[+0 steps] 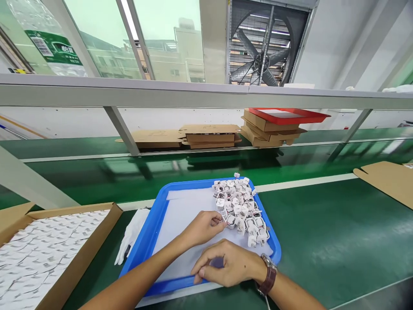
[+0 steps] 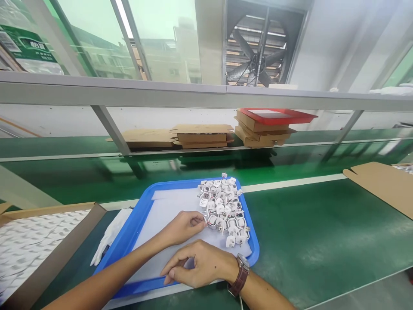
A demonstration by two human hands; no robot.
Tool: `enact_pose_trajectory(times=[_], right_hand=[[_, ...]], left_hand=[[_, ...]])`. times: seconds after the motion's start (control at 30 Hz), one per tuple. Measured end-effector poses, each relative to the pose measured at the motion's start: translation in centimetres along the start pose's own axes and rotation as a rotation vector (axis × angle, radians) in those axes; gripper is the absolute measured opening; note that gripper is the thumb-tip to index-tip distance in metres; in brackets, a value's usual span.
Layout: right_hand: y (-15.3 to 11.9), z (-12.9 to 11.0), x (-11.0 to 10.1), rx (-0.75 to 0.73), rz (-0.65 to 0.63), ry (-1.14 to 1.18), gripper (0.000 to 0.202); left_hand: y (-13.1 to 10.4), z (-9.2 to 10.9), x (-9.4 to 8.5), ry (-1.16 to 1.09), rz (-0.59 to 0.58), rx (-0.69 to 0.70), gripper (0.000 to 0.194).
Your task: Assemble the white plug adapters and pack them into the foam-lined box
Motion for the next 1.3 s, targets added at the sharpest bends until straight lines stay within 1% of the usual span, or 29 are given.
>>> enact_pose_trajectory(times=[0.07, 0.13, 0.17, 0.23, 0.3, 0.33, 0.37, 0.4, 0.47, 0.53, 0.57, 0.63, 0.73, 0.83, 0.93, 1.03, 1.1, 1.17, 1.3], right_hand=[[0.0, 0.1, 0.1, -0.031, 0.021, 0.068, 0.023], [0.0, 0.1, 0.1, -0.101, 0.087, 0.153, 0.023], [0.1, 0.2, 0.0, -0.144, 0.150, 0.181, 0.024], [0.4, 0.5, -0.2, -0.224, 0.337, 0.171, 0.026], [0.7, 0.9, -0.4, -0.255, 0.548, 0.071, 0.024], [0.8, 1.1, -0.5, -0.252, 0.628, 0.019, 0.023], [0.9, 1.3, -0.6, -0.242, 0.678, -0.016, 0.023], [1.0, 1.5, -0.6, -0.227, 0.697, -0.032, 0.025], [1.1, 1.7, -0.6, -0.203, 0.667, -0.027, 0.029], [1.1, 1.9, -0.5, -0.198, 0.623, -0.006, 0.029], [1.1, 2.0, -0.4, -0.194, 0.608, 0.008, 0.028], [1.0, 2.2, -0.4, -0.174, 0.586, 0.057, 0.031], [0.7, 2.0, -0.5, -0.134, 0.558, 0.120, 0.036], [0.4, 1.3, -0.9, -0.146, 0.511, 0.097, 0.035], [0.3, 0.8, -1.2, -0.178, 0.461, 0.066, 0.032], [0.5, 0.8, -1.2, -0.206, 0.464, 0.060, 0.025], [0.6, 0.8, -1.1, -0.221, 0.490, 0.048, 0.018], [0.7, 0.9, -1.0, -0.244, 0.526, 0.001, 0.013], [0.6, 0.8, -0.7, -0.270, 0.565, -0.143, 0.015]], left_hand=[[-1.0, -0.1, -0.9, 0.001, 0.000, -0.002, 0.023], [-2.6, -0.2, -2.2, 0.009, 0.020, -0.016, 0.020], [-3.5, -0.3, -2.8, 0.000, 0.030, -0.034, 0.020], [-5.4, -0.4, -3.8, -0.080, 0.028, -0.086, 0.025], [-6.9, -0.5, -4.3, -0.239, 0.018, -0.118, 0.031], [-7.4, -0.4, -4.3, -0.339, 0.019, -0.117, 0.035], [-7.8, -0.4, -4.1, -0.442, 0.025, -0.107, 0.039], [-8.1, -0.3, -3.9, -0.536, 0.034, -0.093, 0.042], [-8.3, -0.2, -3.2, -0.684, 0.065, -0.061, 0.052], [-8.3, -0.3, -2.5, -0.772, 0.124, -0.037, 0.063], [-8.3, -0.5, -2.1, -0.800, 0.160, -0.028, 0.064], [-8.4, -1.1, -1.5, -0.839, 0.205, -0.022, 0.057], [-8.7, -1.7, -0.9, -0.846, 0.176, -0.002, 0.044], [-9.3, -1.5, -0.6, -0.771, 0.148, 0.061, 0.037], [-10.0, -1.0, -0.5, -0.556, 0.164, 0.105, 0.030], [-10.3, -0.9, -0.3, -0.368, 0.192, 0.096, 0.027], [-10.4, -1.1, -0.1, -0.338, 0.227, 0.086, 0.026], [-10.3, -1.3, 0.1, -0.352, 0.279, 0.088, 0.024], [-9.9, -1.4, 0.5, -0.422, 0.406, 0.090, 0.016]])
Point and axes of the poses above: each hand's wrist, its own y-axis towards the middle knuckle, its own x-axis out of the palm, z = x × y, the point moved 1 cm from there along y, towards the middle knuckle, and after that the axes turned 5 degrees about -z, right-handed, at the moved point
